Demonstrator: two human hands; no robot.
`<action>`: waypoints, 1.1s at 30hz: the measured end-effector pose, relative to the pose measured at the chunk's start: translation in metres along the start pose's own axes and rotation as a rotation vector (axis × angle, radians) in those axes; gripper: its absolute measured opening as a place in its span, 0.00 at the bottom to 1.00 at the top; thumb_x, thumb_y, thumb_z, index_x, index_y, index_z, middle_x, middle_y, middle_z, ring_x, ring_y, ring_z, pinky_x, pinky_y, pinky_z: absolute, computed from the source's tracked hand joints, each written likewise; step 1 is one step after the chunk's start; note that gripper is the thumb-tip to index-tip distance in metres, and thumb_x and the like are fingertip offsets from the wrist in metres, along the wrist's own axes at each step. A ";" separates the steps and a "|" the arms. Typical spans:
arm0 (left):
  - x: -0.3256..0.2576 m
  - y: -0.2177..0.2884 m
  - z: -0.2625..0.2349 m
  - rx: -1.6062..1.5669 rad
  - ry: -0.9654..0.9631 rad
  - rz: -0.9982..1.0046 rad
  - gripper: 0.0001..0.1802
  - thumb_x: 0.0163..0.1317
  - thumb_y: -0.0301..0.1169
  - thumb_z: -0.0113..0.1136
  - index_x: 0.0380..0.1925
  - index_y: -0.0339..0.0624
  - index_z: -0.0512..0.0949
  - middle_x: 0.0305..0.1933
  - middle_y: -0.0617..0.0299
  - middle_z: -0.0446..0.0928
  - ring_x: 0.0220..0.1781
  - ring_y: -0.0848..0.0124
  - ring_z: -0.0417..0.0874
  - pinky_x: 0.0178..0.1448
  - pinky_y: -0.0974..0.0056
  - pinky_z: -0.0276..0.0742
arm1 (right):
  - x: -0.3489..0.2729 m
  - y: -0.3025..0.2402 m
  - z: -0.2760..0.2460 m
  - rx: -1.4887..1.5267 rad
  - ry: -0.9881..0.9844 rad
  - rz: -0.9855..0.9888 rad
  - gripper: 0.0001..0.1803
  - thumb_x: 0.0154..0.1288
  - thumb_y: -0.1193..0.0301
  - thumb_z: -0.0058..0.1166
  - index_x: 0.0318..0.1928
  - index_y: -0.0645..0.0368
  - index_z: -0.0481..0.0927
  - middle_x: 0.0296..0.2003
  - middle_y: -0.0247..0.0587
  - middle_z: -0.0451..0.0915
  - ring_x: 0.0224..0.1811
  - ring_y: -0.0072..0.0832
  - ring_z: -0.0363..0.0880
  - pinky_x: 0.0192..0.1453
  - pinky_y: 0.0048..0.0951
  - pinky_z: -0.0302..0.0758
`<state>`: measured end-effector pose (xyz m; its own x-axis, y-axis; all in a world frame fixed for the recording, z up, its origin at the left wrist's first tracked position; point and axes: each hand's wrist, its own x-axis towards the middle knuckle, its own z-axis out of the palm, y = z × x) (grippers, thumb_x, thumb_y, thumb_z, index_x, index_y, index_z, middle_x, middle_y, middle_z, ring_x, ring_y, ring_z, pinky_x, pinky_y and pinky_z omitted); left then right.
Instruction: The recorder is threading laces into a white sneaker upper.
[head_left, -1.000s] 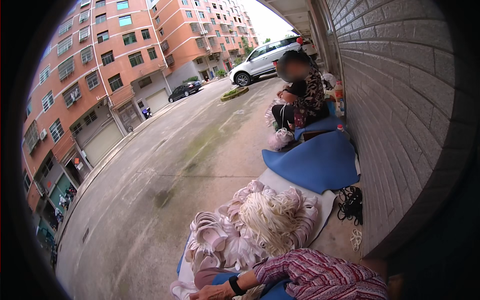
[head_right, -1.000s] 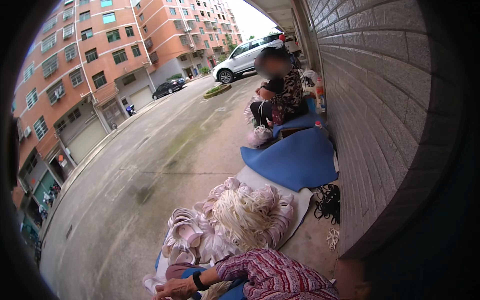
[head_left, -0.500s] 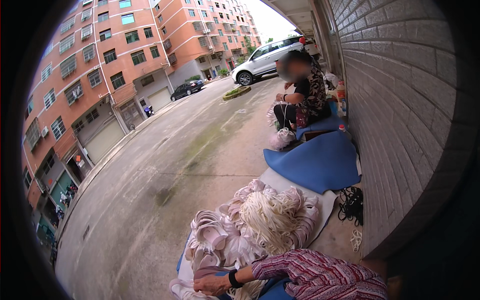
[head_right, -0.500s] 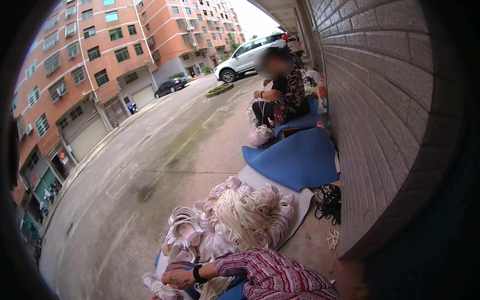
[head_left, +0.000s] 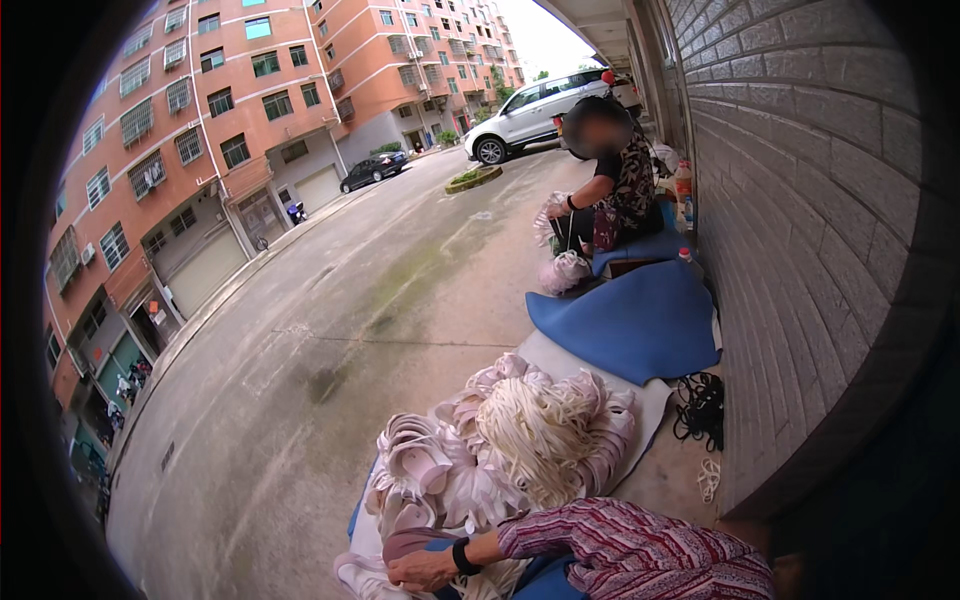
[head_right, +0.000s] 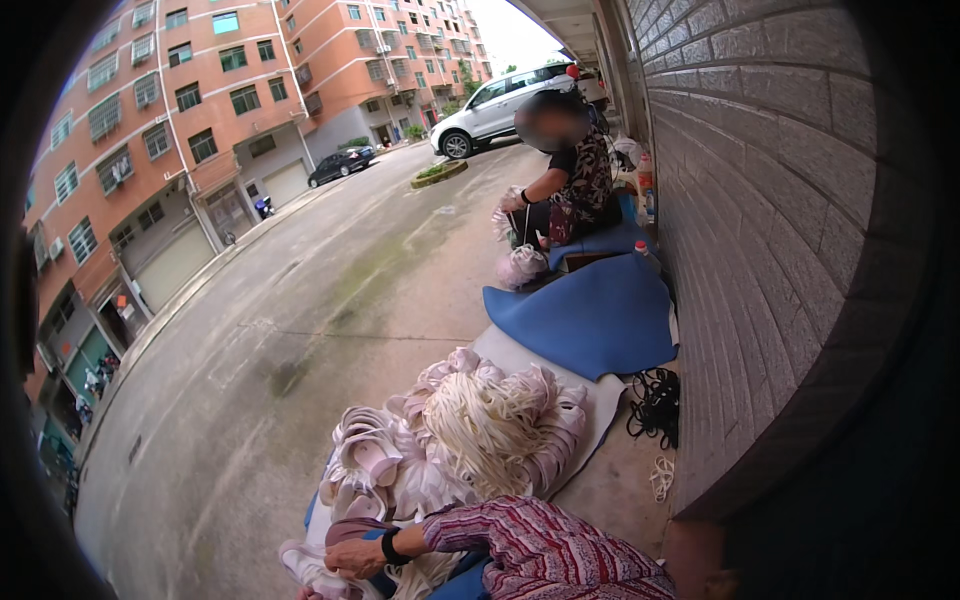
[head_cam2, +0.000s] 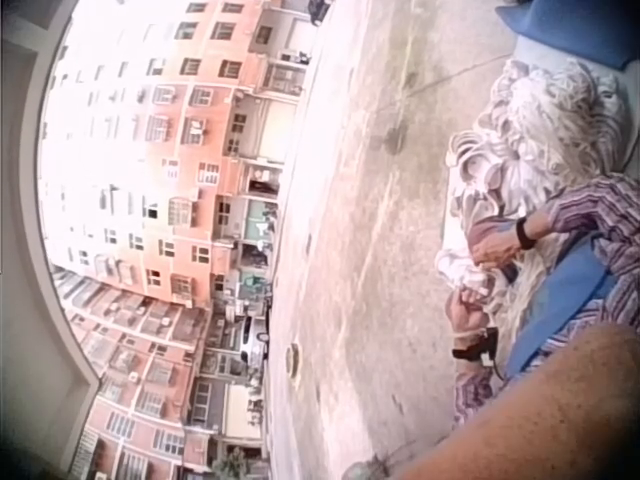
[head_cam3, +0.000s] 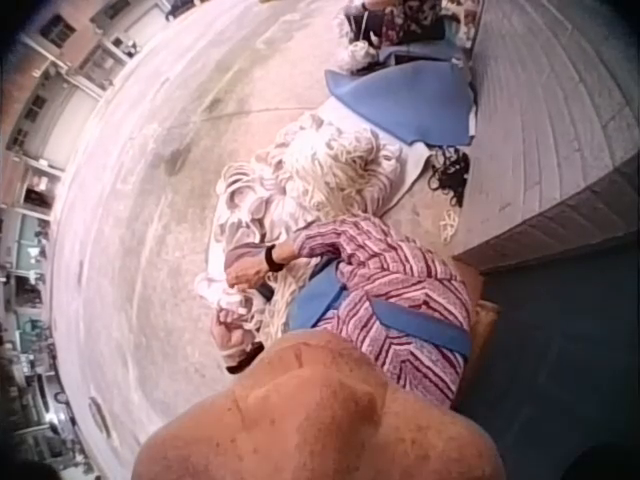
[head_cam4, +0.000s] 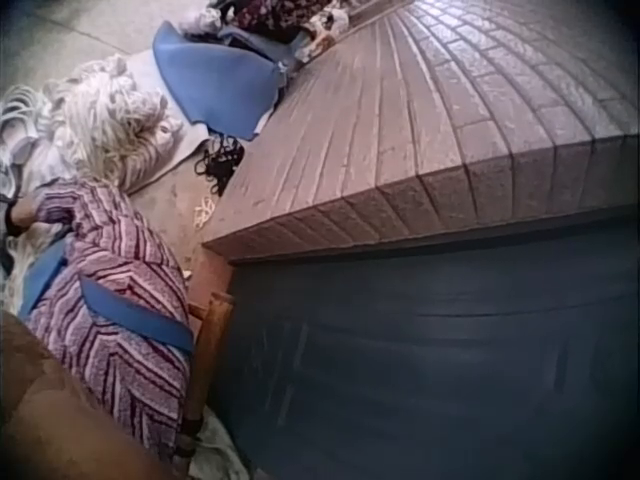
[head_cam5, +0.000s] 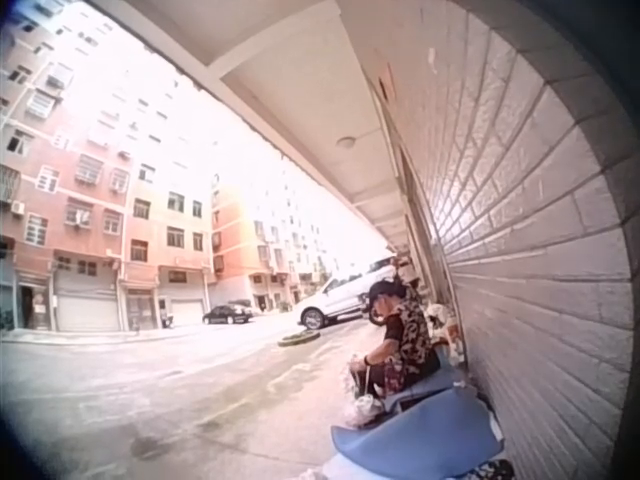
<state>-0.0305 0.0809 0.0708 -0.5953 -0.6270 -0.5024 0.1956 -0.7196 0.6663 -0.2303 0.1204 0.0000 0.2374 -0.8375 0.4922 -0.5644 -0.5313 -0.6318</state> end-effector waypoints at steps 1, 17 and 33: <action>-0.001 0.000 0.001 -0.001 0.002 -0.001 0.23 0.72 0.35 0.42 0.13 0.54 0.59 0.13 0.75 0.55 0.17 0.81 0.56 0.24 0.73 0.56 | 0.000 0.001 0.001 0.000 -0.003 -0.001 0.10 0.55 0.73 0.47 0.32 0.69 0.73 0.33 0.59 0.72 0.38 0.52 0.74 0.44 0.44 0.69; -0.007 -0.004 0.001 -0.008 0.001 -0.022 0.18 0.70 0.35 0.44 0.17 0.52 0.63 0.15 0.74 0.58 0.17 0.78 0.57 0.26 0.70 0.59 | -0.001 0.005 0.008 -0.003 -0.025 0.065 0.10 0.56 0.72 0.48 0.32 0.70 0.75 0.33 0.59 0.75 0.39 0.53 0.76 0.44 0.45 0.72; -0.015 -0.006 0.008 -0.003 0.030 0.004 0.17 0.68 0.34 0.47 0.17 0.52 0.62 0.15 0.73 0.56 0.17 0.78 0.55 0.24 0.70 0.57 | -0.001 0.008 0.013 -0.058 -0.061 0.070 0.09 0.59 0.72 0.49 0.36 0.65 0.71 0.35 0.53 0.71 0.40 0.50 0.74 0.44 0.43 0.70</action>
<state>-0.0292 0.0967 0.0790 -0.5708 -0.6388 -0.5159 0.2006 -0.7177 0.6668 -0.2245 0.1157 -0.0137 0.2424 -0.8796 0.4093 -0.6258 -0.4642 -0.6268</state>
